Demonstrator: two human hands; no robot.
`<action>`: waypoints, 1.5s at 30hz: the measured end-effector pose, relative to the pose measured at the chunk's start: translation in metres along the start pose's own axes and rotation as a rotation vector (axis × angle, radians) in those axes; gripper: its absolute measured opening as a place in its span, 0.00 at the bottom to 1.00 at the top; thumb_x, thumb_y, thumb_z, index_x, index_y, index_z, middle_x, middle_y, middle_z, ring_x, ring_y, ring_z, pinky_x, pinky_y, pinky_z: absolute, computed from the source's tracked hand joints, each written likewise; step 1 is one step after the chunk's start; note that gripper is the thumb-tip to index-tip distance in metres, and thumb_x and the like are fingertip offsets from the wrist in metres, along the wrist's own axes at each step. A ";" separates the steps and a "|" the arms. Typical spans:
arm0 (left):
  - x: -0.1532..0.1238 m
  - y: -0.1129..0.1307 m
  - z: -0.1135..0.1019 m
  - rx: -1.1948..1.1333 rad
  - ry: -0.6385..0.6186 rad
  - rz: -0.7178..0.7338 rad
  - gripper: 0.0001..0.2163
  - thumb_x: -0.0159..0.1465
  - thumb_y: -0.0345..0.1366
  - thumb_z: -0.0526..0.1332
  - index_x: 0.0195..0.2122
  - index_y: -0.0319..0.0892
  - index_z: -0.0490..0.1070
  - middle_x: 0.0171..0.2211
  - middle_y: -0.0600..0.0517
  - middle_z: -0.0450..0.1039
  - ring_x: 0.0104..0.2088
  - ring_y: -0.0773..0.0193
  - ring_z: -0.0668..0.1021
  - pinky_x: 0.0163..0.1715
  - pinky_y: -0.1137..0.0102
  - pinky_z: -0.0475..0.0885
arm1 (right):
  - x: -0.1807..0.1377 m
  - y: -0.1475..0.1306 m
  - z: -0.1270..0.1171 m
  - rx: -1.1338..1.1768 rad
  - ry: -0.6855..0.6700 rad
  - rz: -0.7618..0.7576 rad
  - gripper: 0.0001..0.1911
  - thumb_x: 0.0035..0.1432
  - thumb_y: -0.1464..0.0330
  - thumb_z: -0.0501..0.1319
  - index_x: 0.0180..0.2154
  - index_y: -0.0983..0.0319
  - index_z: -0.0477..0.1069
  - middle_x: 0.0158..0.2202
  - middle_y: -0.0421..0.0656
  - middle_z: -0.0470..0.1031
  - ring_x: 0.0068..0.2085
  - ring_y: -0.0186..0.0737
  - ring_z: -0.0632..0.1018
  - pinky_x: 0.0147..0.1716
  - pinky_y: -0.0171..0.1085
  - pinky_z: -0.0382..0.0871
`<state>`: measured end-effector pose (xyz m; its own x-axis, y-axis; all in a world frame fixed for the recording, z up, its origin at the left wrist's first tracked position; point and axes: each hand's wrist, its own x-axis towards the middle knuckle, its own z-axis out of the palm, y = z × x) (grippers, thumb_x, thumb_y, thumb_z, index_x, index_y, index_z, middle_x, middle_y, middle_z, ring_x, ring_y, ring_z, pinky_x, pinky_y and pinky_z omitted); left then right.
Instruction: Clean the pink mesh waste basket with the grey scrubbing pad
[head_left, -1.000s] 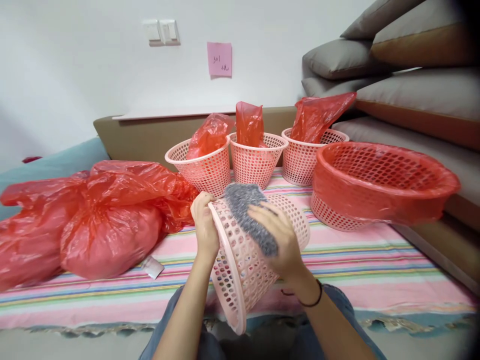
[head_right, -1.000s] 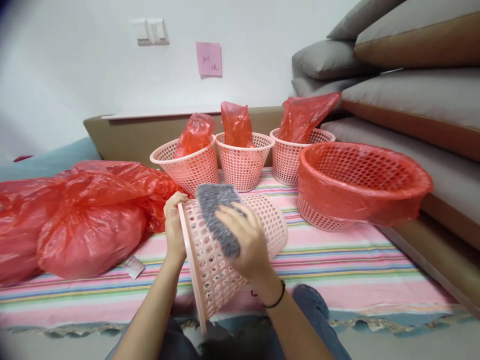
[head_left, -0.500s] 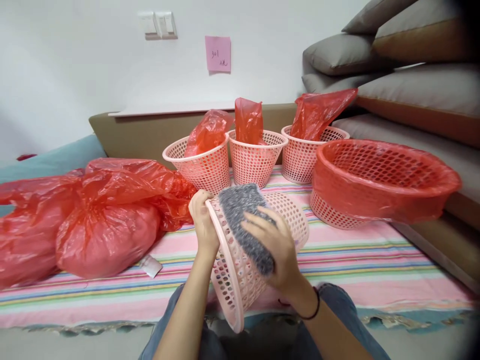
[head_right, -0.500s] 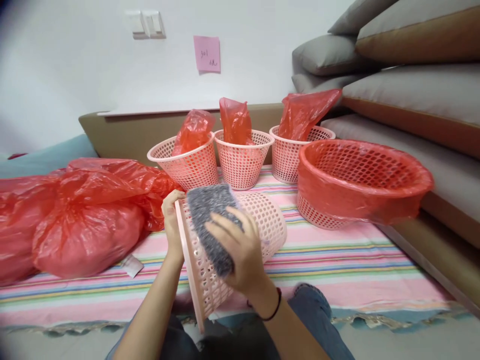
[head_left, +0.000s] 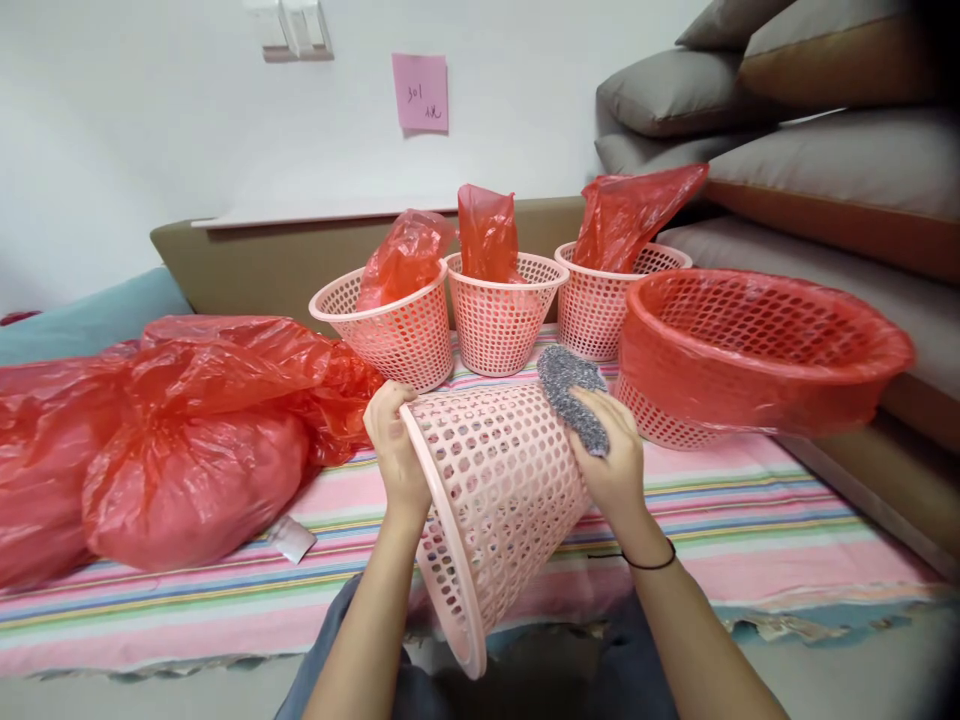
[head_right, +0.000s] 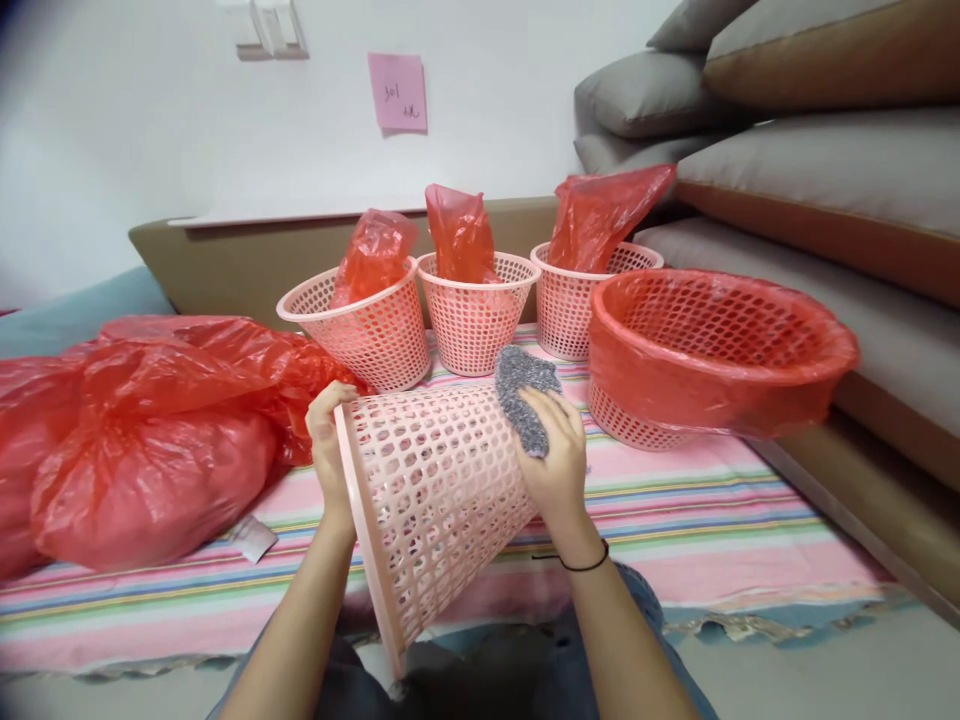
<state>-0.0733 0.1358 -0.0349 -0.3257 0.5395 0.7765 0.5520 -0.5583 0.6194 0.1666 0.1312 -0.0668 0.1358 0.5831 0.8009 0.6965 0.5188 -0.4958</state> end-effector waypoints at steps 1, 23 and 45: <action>0.000 -0.001 0.001 -0.008 0.012 -0.005 0.13 0.69 0.38 0.44 0.41 0.47 0.68 0.42 0.52 0.70 0.48 0.60 0.71 0.54 0.64 0.63 | -0.002 -0.006 -0.001 0.001 -0.022 -0.025 0.20 0.59 0.66 0.60 0.53 0.59 0.73 0.54 0.47 0.76 0.57 0.52 0.71 0.59 0.58 0.64; 0.005 -0.016 0.006 -0.037 0.027 -0.125 0.20 0.71 0.50 0.42 0.45 0.46 0.69 0.46 0.49 0.71 0.51 0.58 0.70 0.56 0.62 0.60 | -0.009 -0.009 0.010 -0.028 -0.005 0.034 0.21 0.61 0.63 0.58 0.55 0.60 0.71 0.57 0.47 0.74 0.60 0.53 0.68 0.60 0.59 0.62; 0.001 -0.014 0.004 -0.068 0.012 -0.100 0.20 0.71 0.50 0.42 0.47 0.46 0.69 0.49 0.48 0.71 0.54 0.57 0.70 0.59 0.60 0.60 | -0.006 0.008 0.010 -0.109 0.066 0.077 0.20 0.60 0.64 0.58 0.53 0.61 0.73 0.54 0.49 0.76 0.56 0.52 0.72 0.59 0.58 0.64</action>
<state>-0.0785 0.1471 -0.0434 -0.3860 0.5868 0.7119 0.4630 -0.5442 0.6996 0.1645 0.1381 -0.0794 0.2349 0.5743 0.7842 0.7544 0.4010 -0.5196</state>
